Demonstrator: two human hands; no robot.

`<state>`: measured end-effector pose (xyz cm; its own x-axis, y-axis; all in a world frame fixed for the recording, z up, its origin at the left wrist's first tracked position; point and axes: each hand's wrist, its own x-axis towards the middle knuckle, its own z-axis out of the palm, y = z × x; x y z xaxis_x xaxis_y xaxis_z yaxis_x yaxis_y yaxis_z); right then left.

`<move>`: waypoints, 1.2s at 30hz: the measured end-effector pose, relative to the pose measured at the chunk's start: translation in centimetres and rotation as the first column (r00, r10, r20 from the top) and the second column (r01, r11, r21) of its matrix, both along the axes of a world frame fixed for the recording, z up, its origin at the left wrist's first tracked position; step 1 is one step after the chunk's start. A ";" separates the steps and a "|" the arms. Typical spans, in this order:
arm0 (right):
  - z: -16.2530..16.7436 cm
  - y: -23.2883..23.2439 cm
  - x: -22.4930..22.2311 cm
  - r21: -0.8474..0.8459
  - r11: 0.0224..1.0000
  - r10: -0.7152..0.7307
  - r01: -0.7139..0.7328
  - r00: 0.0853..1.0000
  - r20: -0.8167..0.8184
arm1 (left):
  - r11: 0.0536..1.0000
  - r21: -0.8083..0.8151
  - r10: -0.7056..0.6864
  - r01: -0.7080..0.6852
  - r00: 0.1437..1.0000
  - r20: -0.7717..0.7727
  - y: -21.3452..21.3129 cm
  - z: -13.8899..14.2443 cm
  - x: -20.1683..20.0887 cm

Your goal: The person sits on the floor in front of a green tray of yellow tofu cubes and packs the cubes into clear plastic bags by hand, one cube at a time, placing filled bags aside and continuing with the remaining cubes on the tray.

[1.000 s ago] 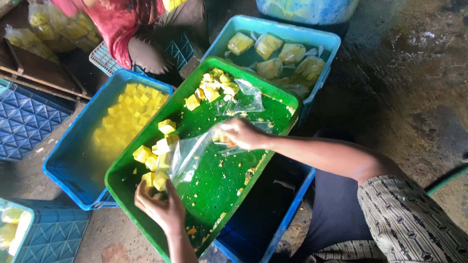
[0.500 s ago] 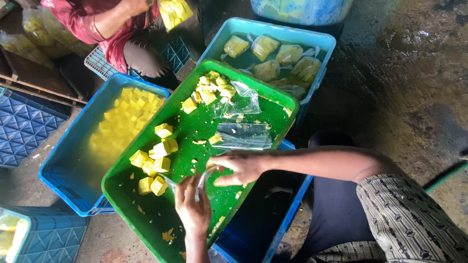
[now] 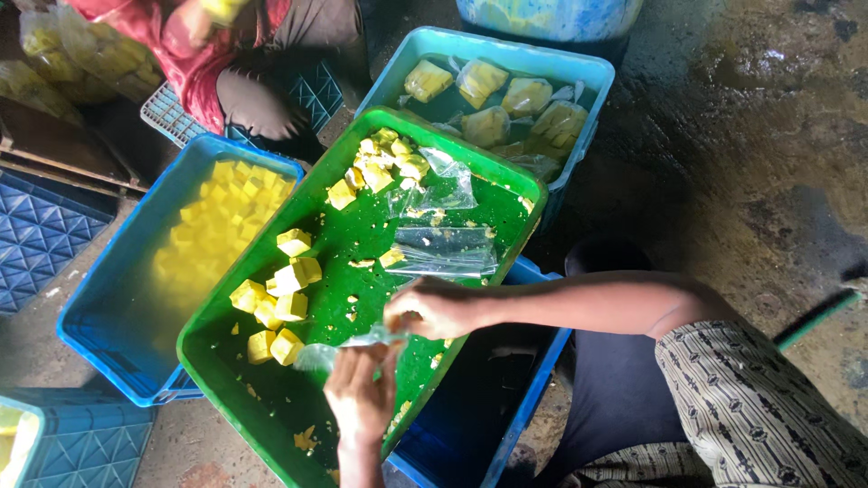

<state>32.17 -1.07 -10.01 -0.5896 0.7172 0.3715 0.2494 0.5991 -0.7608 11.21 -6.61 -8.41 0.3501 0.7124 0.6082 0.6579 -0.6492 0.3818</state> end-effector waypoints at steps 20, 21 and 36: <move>-1.0 -1.0 -0.1 -0.033 0.998 0.051 -0.050 0.998 0.035 | 0.868 -0.397 0.108 0.297 0.668 0.736 0.5 -5.4 0.0; -1.1 -0.6 -0.1 -0.068 0.996 0.064 -0.060 0.996 0.059 | 0.898 -0.382 0.140 0.217 0.682 0.718 0.6 -5.7 0.1; 0.5 2.6 -0.3 -0.101 0.949 -0.316 0.299 0.913 -0.259 | 0.521 -0.424 0.084 0.740 0.450 0.889 0.3 -3.4 -4.8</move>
